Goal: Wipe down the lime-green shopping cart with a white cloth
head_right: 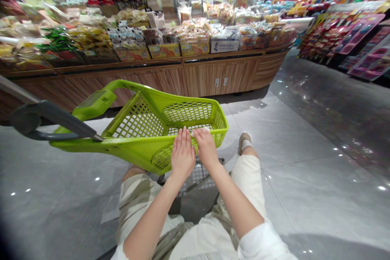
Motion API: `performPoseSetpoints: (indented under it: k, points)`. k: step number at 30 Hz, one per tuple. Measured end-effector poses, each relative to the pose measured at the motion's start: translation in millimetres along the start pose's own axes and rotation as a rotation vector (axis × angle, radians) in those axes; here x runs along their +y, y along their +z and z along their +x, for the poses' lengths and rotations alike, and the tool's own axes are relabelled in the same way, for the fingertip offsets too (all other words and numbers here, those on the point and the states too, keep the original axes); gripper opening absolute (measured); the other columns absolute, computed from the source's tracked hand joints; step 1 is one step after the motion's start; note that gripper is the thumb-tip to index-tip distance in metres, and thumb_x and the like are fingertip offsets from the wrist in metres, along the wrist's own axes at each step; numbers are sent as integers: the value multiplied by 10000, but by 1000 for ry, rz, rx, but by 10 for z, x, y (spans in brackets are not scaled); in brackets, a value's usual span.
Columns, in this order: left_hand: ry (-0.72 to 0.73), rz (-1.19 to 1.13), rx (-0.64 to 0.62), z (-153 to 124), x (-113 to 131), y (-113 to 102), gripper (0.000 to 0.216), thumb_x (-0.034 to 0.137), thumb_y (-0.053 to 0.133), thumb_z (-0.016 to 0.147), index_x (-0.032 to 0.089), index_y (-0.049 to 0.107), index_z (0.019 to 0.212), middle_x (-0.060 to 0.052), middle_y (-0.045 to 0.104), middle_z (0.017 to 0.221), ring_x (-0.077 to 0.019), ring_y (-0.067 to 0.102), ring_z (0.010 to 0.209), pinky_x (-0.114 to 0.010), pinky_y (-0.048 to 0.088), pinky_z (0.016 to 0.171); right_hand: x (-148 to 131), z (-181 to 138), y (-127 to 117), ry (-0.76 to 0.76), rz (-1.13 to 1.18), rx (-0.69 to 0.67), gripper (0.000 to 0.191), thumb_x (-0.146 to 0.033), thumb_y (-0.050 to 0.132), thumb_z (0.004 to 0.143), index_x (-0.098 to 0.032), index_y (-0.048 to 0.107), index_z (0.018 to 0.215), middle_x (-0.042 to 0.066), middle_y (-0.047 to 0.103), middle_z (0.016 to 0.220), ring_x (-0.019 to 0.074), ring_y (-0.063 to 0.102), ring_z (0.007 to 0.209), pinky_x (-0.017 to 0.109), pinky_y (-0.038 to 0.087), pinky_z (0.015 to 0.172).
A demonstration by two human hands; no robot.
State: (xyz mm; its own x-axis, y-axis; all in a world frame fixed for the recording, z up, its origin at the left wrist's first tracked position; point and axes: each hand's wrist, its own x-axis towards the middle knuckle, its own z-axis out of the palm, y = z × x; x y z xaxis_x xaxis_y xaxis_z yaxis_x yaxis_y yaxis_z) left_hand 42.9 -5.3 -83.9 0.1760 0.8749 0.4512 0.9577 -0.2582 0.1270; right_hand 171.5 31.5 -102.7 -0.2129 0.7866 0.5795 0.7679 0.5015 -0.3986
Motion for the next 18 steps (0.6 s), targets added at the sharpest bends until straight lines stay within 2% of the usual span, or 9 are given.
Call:
performPoseSetpoints:
  k: [2, 3, 5, 8, 10, 12, 14, 16, 18]
  points:
    - [-2, 14, -3, -5, -5, -10, 609, 177, 354, 955, 44, 239, 1538, -153, 244, 1627, -244, 132, 1527, -445, 233, 1240, -127, 6, 17, -75, 20, -57, 735, 0, 408, 720, -162, 490, 1431, 105, 558, 1422, 218, 459, 1365, 469, 329, 1185]
    - [-2, 21, -5, -8, -8, -17, 601, 174, 345, 957, 42, 246, 1535, -152, 245, 1627, -242, 135, 1527, -441, 234, 1239, -91, -16, -7, -93, 24, -72, 754, 7, 400, 720, -176, 471, 1448, 93, 549, 1436, 208, 443, 1380, 471, 308, 1195]
    - [2, 22, -8, -13, -17, -29, 598, 167, 328, 961, 42, 237, 1538, -146, 245, 1628, -236, 144, 1526, -434, 239, 1238, 148, -94, -102, -68, 16, -57, 776, 24, 379, 710, -195, 470, 1448, 77, 555, 1436, 199, 438, 1389, 488, 276, 1203]
    - [13, -3, 3, -11, -26, -31, 626, 168, 332, 958, 65, 181, 1557, -137, 250, 1627, -234, 156, 1524, -440, 249, 1233, 593, -207, -254, 152, -52, 79, 702, 14, 364, 733, -192, 544, 1380, 103, 604, 1382, 232, 493, 1348, 552, 300, 1164]
    - [20, -21, 13, -5, -30, -22, 648, 174, 347, 955, 80, 150, 1565, -136, 253, 1626, -237, 159, 1523, -448, 253, 1231, 669, -221, -276, 300, -121, 143, 657, 1, 358, 753, -177, 567, 1350, 126, 615, 1366, 264, 508, 1335, 602, 291, 1142]
    - [26, -29, 16, 0, -33, -9, 653, 177, 354, 954, 81, 146, 1566, -138, 249, 1627, -238, 156, 1524, -452, 254, 1230, 486, -178, -209, 309, -164, 115, 677, 6, 356, 748, -169, 542, 1375, 125, 594, 1393, 269, 483, 1359, 624, 224, 1162]
    - [26, -25, 15, -2, -38, 3, 639, 176, 350, 957, 75, 166, 1561, -140, 249, 1627, -238, 149, 1524, -449, 252, 1231, 150, -107, -93, 191, -153, 27, 708, 6, 370, 743, -168, 499, 1417, 106, 558, 1437, 240, 442, 1392, 567, 185, 1199]
    - [29, -14, 15, -10, -45, 9, 626, 179, 348, 960, 68, 186, 1555, -146, 257, 1624, -240, 144, 1524, -450, 249, 1232, -145, -50, -3, 64, -112, -49, 709, -10, 393, 755, -161, 469, 1444, 94, 523, 1473, 204, 403, 1418, 473, 206, 1214]
    - [34, -8, 21, -22, -53, 7, 631, 180, 347, 962, 70, 172, 1558, -151, 258, 1623, -241, 143, 1524, -455, 250, 1231, -237, -48, 0, -4, -91, -92, 722, -14, 402, 761, -177, 447, 1463, 83, 506, 1490, 184, 382, 1430, 452, 177, 1224]
